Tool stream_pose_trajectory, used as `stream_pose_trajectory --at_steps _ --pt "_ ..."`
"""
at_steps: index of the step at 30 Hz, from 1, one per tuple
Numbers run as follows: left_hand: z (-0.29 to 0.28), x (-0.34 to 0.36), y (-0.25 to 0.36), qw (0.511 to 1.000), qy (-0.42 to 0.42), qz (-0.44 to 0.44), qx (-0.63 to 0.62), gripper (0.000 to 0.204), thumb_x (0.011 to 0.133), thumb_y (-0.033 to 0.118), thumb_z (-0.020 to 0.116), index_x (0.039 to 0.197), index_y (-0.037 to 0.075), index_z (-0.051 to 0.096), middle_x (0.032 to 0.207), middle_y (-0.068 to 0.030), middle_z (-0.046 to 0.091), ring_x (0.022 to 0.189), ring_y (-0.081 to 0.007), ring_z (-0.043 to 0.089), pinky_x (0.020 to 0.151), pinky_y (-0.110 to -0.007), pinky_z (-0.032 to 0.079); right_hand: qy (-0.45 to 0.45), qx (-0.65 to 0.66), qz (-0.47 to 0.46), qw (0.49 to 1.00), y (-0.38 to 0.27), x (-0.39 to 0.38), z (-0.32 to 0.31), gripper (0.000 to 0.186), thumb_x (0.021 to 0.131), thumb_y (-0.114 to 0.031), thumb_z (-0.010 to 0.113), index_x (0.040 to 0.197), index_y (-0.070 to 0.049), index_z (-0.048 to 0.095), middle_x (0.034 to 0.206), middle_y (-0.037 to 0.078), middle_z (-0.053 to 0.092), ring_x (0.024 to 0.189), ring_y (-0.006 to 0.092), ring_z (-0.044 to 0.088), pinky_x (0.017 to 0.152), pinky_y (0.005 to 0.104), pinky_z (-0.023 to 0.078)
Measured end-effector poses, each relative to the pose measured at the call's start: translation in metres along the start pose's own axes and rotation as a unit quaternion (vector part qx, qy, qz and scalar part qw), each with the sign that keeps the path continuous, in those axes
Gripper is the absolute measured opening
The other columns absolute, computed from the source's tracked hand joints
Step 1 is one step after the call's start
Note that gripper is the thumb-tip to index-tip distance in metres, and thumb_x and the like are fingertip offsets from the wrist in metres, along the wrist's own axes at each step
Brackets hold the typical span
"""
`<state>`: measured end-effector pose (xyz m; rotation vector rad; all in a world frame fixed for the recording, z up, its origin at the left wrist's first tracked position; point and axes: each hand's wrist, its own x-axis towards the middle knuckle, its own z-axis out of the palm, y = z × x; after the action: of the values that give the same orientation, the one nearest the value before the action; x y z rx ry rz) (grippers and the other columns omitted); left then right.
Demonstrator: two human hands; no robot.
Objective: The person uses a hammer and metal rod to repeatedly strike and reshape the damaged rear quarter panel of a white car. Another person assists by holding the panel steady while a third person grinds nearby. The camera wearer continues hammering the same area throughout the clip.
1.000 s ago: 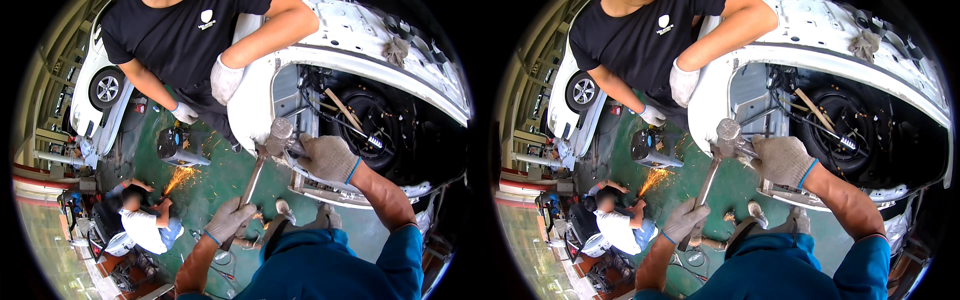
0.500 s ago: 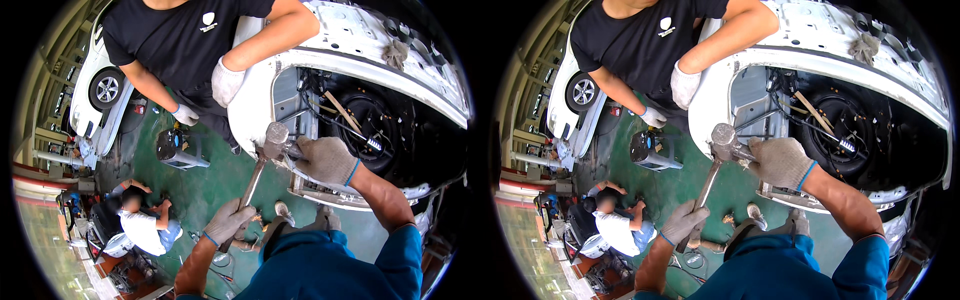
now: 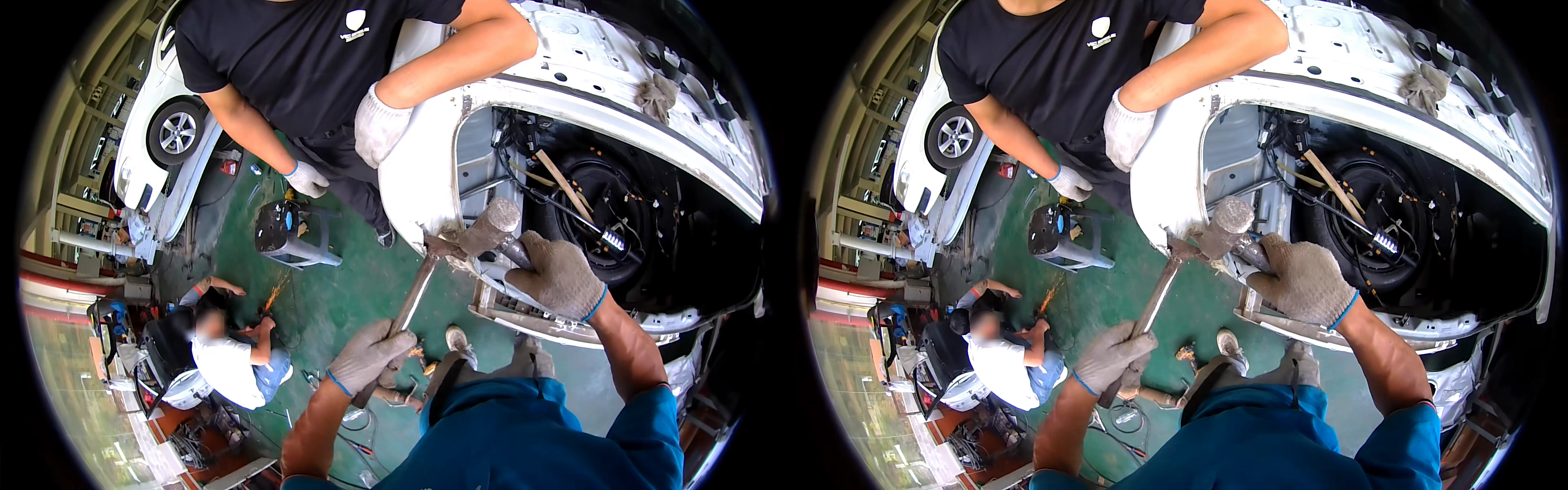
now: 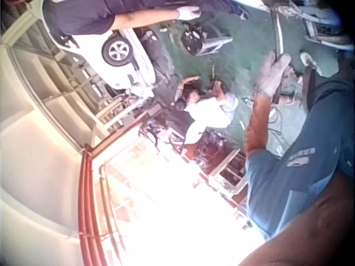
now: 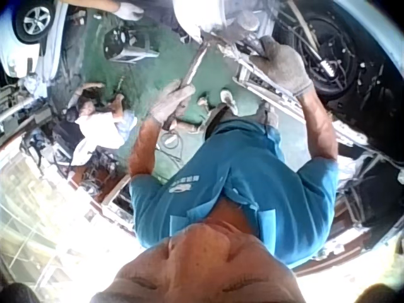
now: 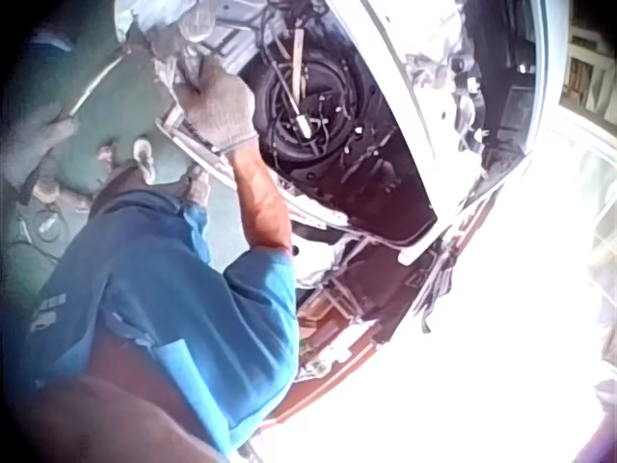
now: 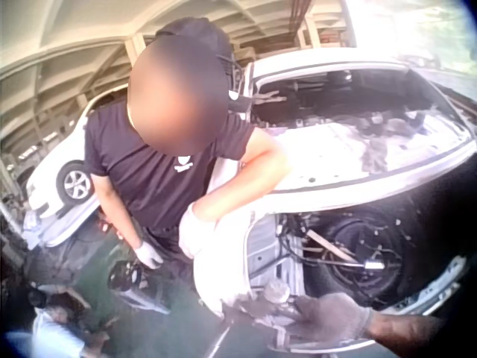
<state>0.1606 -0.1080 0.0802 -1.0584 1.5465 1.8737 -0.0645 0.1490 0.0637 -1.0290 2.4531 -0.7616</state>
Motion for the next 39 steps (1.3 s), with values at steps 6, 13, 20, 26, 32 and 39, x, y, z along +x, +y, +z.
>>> stream_pose_trajectory --at_steps 6,13,20,26,32,39 --pt "0.008 0.008 -0.013 1.0 -0.001 0.009 -0.027 0.024 0.102 0.028 0.067 0.098 0.008 0.054 0.07 0.0018 0.046 0.052 -0.007 0.04 0.044 -0.026 0.033 0.006 0.006 0.002 1.0 -0.001 0.001 0.004 0.037 0.087 -0.035 0.072 0.098 -0.001 0.061 0.071 0.025 0.065 0.074 0.0461 0.068 0.068 0.055 0.053" --pt "0.003 0.008 -0.015 0.999 0.015 0.043 0.03 0.027 0.101 0.03 0.067 0.093 0.006 0.056 0.07 0.0014 0.047 0.053 -0.0073 0.042 0.044 -0.026 0.035 0.074 -0.052 -0.074 0.993 -0.037 0.013 -0.022 0.034 0.091 -0.03 0.07 0.105 -0.002 0.06 0.071 0.021 0.067 0.067 0.0407 0.07 0.06 0.0512 0.055" --pt "0.007 0.008 -0.006 0.997 0.02 0.039 0.056 0.028 0.101 0.029 0.068 0.093 0.006 0.054 0.07 0.0012 0.047 0.054 -0.0072 0.042 0.045 -0.027 0.035 0.02 -0.118 -0.079 0.99 -0.014 0.03 -0.009 0.035 0.09 -0.029 0.07 0.106 0.001 0.062 0.074 0.023 0.068 0.07 0.043 0.07 0.063 0.0526 0.054" --pt "0.001 0.013 -0.018 0.997 0.033 0.039 0.052 0.018 0.102 0.023 0.066 0.099 0.007 0.058 0.071 0.0018 0.05 0.055 -0.0072 0.046 0.048 -0.025 0.038 0.082 -0.072 -0.079 0.991 -0.026 0.022 -0.014 0.036 0.089 -0.031 0.07 0.103 0.0 0.06 0.072 0.023 0.067 0.07 0.0429 0.07 0.063 0.0514 0.054" --pt "0.004 0.005 -0.004 0.998 0.028 0.015 0.056 0.026 0.102 0.029 0.067 0.099 0.007 0.055 0.072 0.0007 0.048 0.053 -0.0069 0.042 0.045 -0.026 0.036 -0.007 -0.067 -0.026 0.997 -0.012 0.021 -0.004 0.032 0.09 -0.03 0.067 0.105 -0.002 0.062 0.081 0.022 0.071 0.082 0.0429 0.072 0.072 0.0542 0.056" --pt "0.026 0.003 -0.01 0.995 0.025 0.018 0.096 0.024 0.103 0.027 0.065 0.098 0.004 0.057 0.07 -0.0005 0.052 0.053 -0.0081 0.047 0.048 -0.027 0.038 0.023 0.037 0.026 0.999 0.016 -0.001 0.007 0.038 0.088 -0.036 0.069 0.101 -0.002 0.062 0.078 0.024 0.068 0.08 0.0459 0.069 0.071 0.0542 0.053"
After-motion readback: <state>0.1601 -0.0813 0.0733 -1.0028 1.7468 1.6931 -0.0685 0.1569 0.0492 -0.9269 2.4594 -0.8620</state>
